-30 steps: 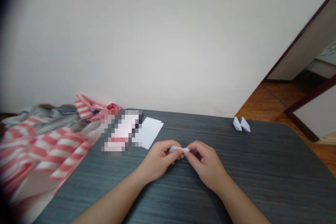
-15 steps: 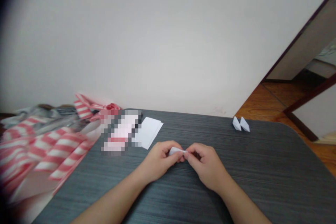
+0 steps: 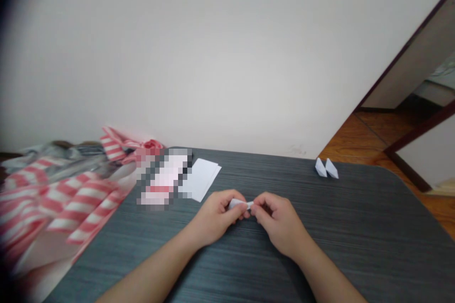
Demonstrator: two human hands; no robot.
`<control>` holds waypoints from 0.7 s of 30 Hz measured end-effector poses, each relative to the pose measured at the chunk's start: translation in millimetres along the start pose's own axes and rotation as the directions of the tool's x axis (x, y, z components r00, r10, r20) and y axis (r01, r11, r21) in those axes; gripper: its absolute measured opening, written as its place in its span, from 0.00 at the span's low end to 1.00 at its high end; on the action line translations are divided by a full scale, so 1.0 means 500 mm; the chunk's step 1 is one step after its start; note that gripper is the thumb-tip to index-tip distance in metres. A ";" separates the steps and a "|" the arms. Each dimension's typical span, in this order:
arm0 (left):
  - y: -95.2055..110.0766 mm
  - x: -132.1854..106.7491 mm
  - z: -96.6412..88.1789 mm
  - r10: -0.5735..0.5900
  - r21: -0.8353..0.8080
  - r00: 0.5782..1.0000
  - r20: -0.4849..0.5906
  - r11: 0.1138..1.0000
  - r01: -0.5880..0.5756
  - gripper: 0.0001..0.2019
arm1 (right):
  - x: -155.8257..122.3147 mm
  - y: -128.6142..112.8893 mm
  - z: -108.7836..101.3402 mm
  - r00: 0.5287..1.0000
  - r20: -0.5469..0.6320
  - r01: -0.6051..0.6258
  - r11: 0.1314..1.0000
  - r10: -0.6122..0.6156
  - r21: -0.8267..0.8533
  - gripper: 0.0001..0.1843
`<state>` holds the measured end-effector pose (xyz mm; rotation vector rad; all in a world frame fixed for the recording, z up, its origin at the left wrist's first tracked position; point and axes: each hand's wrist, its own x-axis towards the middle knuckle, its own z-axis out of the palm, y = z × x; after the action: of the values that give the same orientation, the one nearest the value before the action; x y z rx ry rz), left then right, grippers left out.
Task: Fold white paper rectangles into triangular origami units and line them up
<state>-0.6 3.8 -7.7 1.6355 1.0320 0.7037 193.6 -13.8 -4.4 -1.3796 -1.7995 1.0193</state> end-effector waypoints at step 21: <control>-0.004 0.003 0.008 -0.063 -0.175 0.998 -0.003 0.983 0.062 0.09 | -0.005 0.038 0.014 1.000 -0.012 0.018 0.982 -0.016 0.187 0.05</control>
<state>2.7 3.6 -10.6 1.4445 0.9948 0.7381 197.1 -14.9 -24.3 -1.2506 -1.6580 1.1390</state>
